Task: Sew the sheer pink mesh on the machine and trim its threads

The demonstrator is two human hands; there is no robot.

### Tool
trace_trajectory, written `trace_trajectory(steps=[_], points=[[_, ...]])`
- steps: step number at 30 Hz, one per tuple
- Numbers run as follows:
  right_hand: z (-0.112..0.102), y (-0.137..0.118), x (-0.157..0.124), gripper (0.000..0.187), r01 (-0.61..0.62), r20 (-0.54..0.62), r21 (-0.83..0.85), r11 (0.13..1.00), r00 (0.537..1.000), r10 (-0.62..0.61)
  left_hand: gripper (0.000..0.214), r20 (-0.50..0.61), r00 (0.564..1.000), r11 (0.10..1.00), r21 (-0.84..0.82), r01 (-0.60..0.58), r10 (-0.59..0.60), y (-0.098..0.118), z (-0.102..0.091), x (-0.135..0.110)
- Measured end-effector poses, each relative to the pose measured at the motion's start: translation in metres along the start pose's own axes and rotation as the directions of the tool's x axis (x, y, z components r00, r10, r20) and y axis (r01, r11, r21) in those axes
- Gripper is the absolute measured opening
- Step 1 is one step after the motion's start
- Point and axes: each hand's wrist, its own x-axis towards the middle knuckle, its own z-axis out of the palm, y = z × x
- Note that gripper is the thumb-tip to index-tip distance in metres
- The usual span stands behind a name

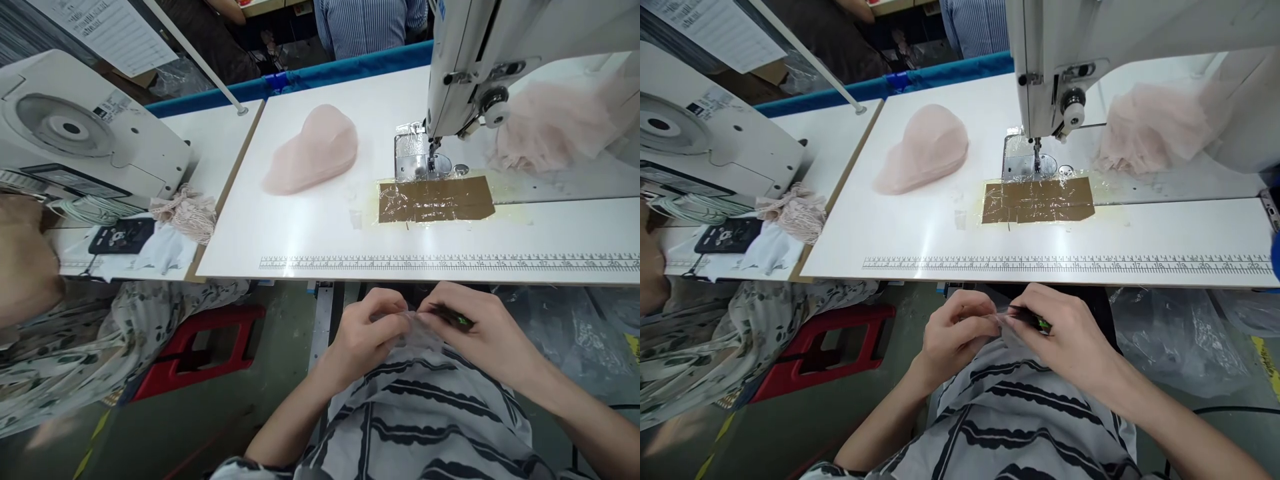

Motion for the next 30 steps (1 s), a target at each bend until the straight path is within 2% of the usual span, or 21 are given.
trace_trajectory(steps=[4,7,9,12,15,20,30], points=[[-0.007,-0.001,0.0,0.013,-0.047,-0.012,0.08,0.996,0.999,0.049,0.012,0.017,1.0,1.0,-0.014,0.012,-0.012,0.001,0.001,0.0],[-0.011,0.006,-0.003,0.021,-0.025,-0.005,0.029,0.999,1.0,0.025,0.012,-0.006,1.0,0.999,-0.038,0.001,-0.002,0.001,0.002,0.001],[-0.012,0.012,-0.006,0.031,0.023,0.007,-0.078,0.997,1.0,-0.022,0.012,-0.031,0.999,0.998,-0.066,-0.014,0.012,0.0,0.002,0.002],[-0.012,0.021,-0.01,0.036,0.144,0.043,-0.249,0.958,0.989,-0.138,0.013,-0.048,0.999,0.995,-0.1,-0.017,0.012,0.0,0.002,0.003],[-0.009,0.026,-0.013,0.037,0.27,0.072,-0.32,0.908,0.963,-0.261,0.013,-0.044,0.999,0.992,-0.128,-0.007,0.001,0.0,0.002,0.005],[-0.005,0.025,-0.013,0.032,0.343,0.062,-0.329,0.88,0.937,-0.343,0.015,-0.031,1.0,0.989,-0.151,0.002,-0.007,0.002,0.001,0.006],[-0.004,0.023,-0.012,0.033,0.35,0.044,-0.282,0.893,0.935,-0.352,0.017,-0.048,0.998,0.986,-0.164,0.019,-0.027,0.005,0.001,0.006]])
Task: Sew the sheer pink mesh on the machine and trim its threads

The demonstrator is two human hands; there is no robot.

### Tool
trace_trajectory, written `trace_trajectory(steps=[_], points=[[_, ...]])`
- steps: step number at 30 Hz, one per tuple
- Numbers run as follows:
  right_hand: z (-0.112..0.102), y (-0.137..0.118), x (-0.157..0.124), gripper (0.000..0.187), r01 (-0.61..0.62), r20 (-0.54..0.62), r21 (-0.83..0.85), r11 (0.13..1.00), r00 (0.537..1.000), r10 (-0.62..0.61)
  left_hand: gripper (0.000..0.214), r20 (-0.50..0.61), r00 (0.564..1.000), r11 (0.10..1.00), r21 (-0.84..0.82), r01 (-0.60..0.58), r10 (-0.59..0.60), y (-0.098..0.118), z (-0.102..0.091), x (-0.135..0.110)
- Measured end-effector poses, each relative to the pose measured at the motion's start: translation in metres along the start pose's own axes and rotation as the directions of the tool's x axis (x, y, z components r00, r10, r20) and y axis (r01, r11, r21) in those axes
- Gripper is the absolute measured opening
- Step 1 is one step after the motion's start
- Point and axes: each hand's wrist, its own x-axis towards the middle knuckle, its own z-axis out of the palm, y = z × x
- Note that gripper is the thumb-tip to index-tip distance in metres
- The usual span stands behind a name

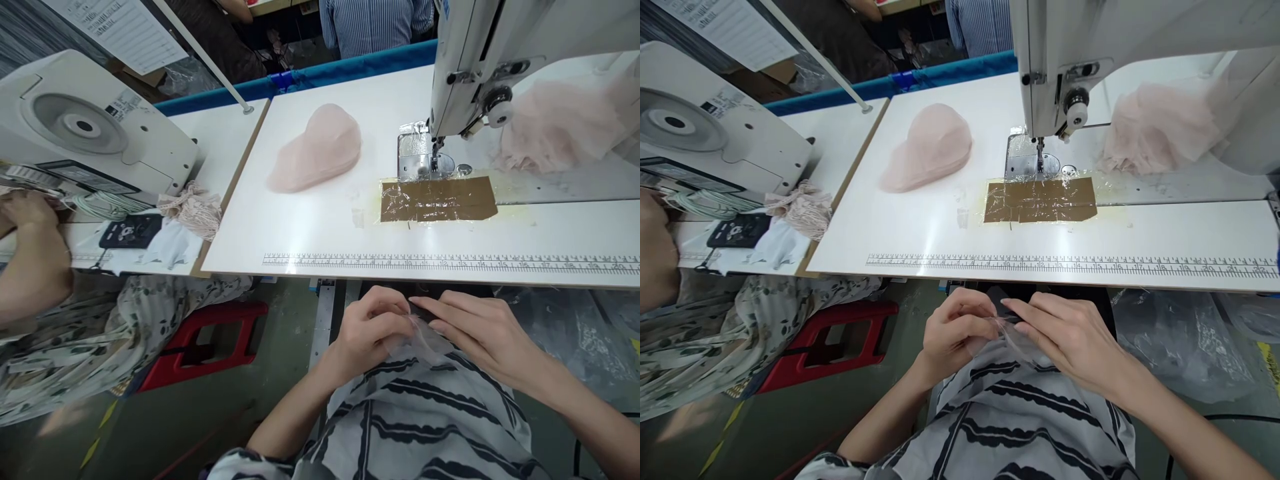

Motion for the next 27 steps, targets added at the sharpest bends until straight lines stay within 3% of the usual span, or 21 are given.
trace_trajectory(steps=[27], points=[[0.0025,-0.0015,0.0037,0.029,0.045,0.04,0.034,0.998,0.998,-0.046,0.013,0.018,1.0,0.999,0.033,-0.012,0.011,0.0009,0.0013,-0.0006]])
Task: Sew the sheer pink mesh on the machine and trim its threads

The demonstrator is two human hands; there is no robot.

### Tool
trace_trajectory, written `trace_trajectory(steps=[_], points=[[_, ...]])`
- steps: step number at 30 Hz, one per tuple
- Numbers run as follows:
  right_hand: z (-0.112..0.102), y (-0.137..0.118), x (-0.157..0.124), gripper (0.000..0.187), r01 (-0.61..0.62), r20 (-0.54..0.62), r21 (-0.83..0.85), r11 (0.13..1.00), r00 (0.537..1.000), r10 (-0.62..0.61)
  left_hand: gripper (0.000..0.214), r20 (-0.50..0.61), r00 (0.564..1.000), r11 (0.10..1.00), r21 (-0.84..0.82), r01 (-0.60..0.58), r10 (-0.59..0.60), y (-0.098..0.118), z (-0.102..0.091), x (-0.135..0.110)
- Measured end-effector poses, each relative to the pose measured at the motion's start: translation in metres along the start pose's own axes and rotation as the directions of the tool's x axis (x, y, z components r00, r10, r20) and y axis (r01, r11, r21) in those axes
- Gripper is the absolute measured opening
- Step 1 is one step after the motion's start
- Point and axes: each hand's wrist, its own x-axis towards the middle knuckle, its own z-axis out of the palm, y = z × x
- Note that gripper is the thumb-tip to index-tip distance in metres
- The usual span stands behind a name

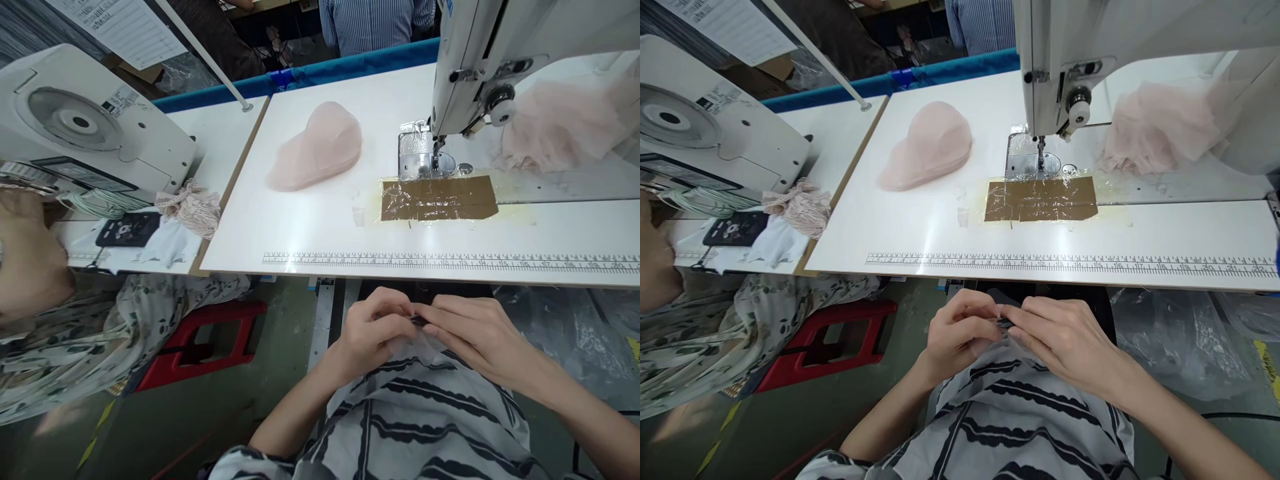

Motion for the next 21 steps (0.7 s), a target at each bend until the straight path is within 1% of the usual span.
trace_trajectory(steps=[6,13,15,18,21], points=[[0.0006,-0.0003,-0.0011,0.029,-0.013,0.02,0.012,1.0,1.0,0.013,0.014,0.007,1.0,1.0,-0.006,-0.021,0.021,-0.0025,0.0009,-0.0016],[0.0022,-0.001,-0.0011,0.026,-0.026,-0.016,0.045,0.999,0.999,0.027,0.015,0.004,1.0,1.0,-0.028,-0.008,0.008,-0.0024,0.0023,-0.0021],[0.002,-0.0005,-0.003,0.029,-0.059,-0.031,0.09,0.994,0.998,0.062,0.015,0.0,1.0,0.999,-0.033,-0.009,0.009,-0.0023,0.0023,-0.0014],[0.0011,0.0,-0.0071,0.037,-0.159,-0.04,0.201,0.967,0.985,0.17,0.016,0.004,1.0,0.999,-0.05,-0.001,0.001,-0.0029,0.002,-0.0012],[0.0032,-0.0019,-0.008,0.035,-0.234,-0.07,0.323,0.917,0.96,0.27,0.017,0.005,1.0,0.998,-0.059,0.014,-0.014,-0.0037,0.0019,-0.0019]])
